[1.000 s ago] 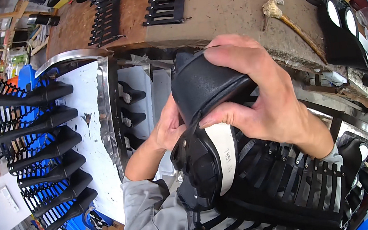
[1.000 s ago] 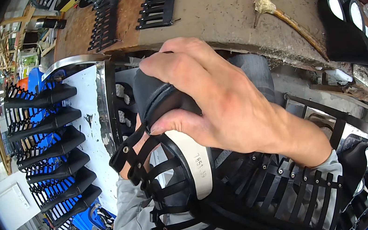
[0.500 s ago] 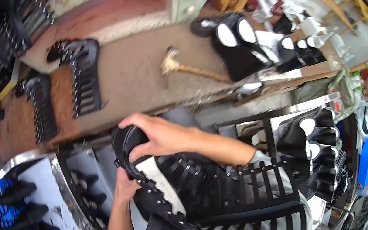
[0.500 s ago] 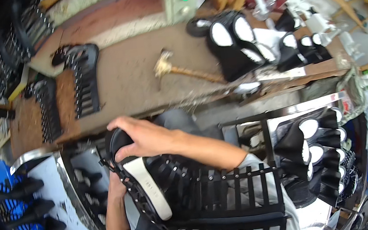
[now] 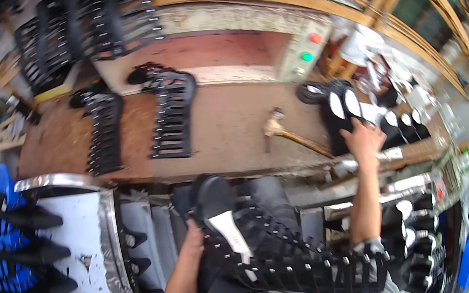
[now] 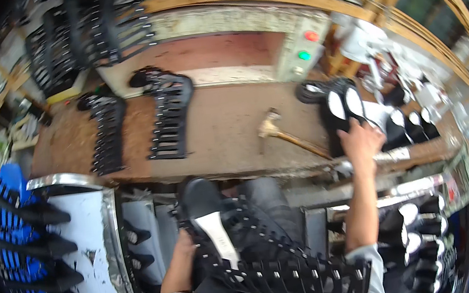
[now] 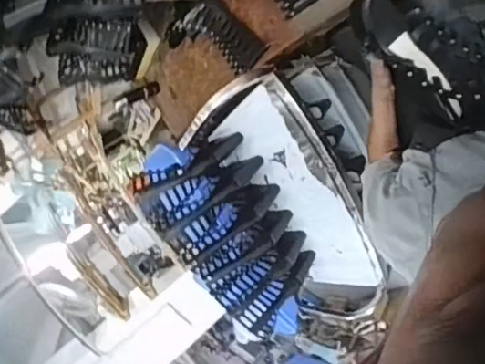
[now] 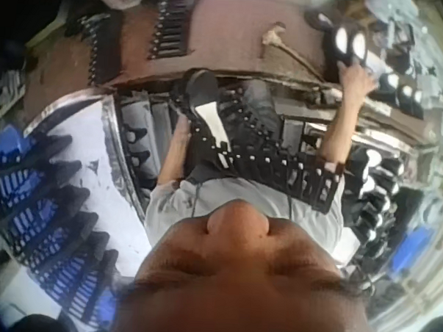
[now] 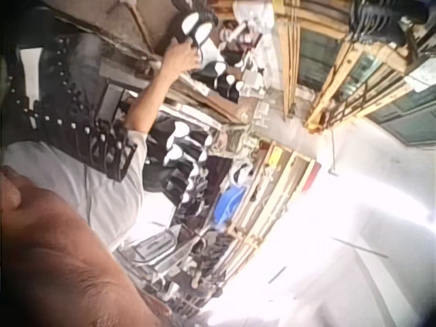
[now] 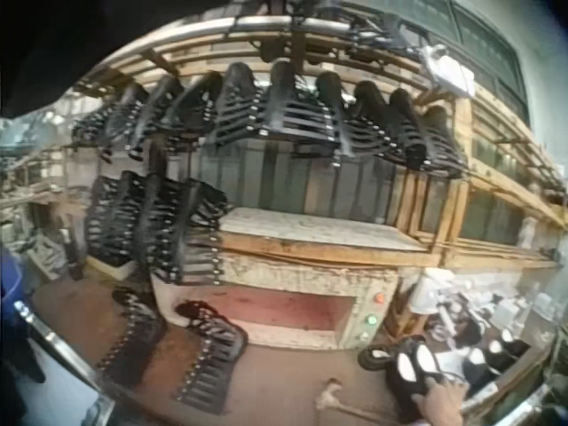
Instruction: The recorder is assembling components of a wedge-heeled sandal, using a hammer to secure parts.
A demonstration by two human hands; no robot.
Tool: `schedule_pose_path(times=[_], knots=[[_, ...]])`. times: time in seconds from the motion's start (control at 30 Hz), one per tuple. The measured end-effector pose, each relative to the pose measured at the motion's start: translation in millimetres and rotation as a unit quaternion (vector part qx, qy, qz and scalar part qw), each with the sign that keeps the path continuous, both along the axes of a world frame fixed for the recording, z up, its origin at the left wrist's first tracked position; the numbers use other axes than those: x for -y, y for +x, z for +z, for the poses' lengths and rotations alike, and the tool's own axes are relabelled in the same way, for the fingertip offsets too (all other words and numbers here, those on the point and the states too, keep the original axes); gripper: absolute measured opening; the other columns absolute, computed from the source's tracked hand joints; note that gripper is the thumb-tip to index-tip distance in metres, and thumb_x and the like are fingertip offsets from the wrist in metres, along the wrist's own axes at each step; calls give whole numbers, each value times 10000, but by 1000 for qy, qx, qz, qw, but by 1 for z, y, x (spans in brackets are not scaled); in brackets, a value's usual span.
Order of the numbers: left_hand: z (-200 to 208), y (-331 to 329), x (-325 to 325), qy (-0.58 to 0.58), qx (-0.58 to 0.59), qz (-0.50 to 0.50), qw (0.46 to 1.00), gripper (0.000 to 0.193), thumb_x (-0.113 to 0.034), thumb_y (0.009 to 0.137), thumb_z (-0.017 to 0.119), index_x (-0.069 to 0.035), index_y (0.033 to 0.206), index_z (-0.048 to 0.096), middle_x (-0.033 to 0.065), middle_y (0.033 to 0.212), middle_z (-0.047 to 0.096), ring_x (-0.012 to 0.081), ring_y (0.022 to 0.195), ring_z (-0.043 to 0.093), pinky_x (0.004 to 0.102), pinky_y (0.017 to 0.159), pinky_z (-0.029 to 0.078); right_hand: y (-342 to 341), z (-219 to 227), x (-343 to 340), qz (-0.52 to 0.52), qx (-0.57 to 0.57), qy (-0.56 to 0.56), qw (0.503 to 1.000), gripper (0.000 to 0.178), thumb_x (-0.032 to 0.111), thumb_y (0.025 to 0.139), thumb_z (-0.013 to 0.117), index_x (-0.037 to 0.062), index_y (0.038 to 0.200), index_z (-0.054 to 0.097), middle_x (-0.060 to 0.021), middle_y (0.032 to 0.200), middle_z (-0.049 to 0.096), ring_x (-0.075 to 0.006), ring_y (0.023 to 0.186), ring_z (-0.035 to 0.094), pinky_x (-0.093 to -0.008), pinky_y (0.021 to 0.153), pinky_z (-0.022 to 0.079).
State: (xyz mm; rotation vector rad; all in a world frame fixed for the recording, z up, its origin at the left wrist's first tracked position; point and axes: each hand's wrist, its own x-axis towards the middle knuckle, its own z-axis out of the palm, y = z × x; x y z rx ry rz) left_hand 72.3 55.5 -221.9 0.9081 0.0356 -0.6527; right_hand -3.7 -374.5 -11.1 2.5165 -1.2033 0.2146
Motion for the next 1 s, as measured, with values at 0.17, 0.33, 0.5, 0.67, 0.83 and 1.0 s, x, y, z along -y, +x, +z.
schedule_pose_path(times=[0.17,0.33,0.5,0.67,0.83,1.0], knots=[[20,8,4,-74,8,-57,996,704,-567,820,633,-16,1252,558,86,1158,642,200,1015,628,347,922,488,-17,0,-6,-4,59,1,998,465,366,773,719,84,1134,642,-194,1019,637,-379,1001,571,-466,826,475],[21,14,-6,-102,51,-66,991,720,-552,840,616,11,1281,530,99,1208,621,217,1076,604,362,965,462,-13,0,-6,92,121,92,984,416,294,796,702,45,1126,651,-233,1012,643,-413,943,611,-458,815,490],[28,27,-22,-162,17,-77,984,693,-430,829,638,12,1335,472,127,1280,577,250,1148,572,387,1007,438,-11,37,-56,154,172,82,969,331,217,808,670,39,1088,669,-241,1085,606,-432,1002,556,-478,864,466],[10,44,-40,-186,16,-122,975,715,-449,854,604,2,1377,420,137,1343,528,278,1205,535,413,1040,414,86,34,-66,381,252,105,884,303,200,784,714,74,1058,696,-211,1235,541,-402,1120,491,-432,963,417],[-26,38,-69,-99,-67,25,993,683,-561,863,519,-45,1311,513,124,1189,627,281,994,641,430,869,523,270,-24,-36,451,279,149,835,268,159,775,702,83,1031,708,-207,1235,536,-389,1149,471,-438,995,390],[11,29,-75,-7,-56,212,976,605,-536,867,542,-48,1223,572,106,1083,658,245,943,647,385,857,520,389,-51,-10,328,175,369,852,247,175,805,662,93,1035,702,-278,1191,569,-388,1134,520,-471,1004,373]])
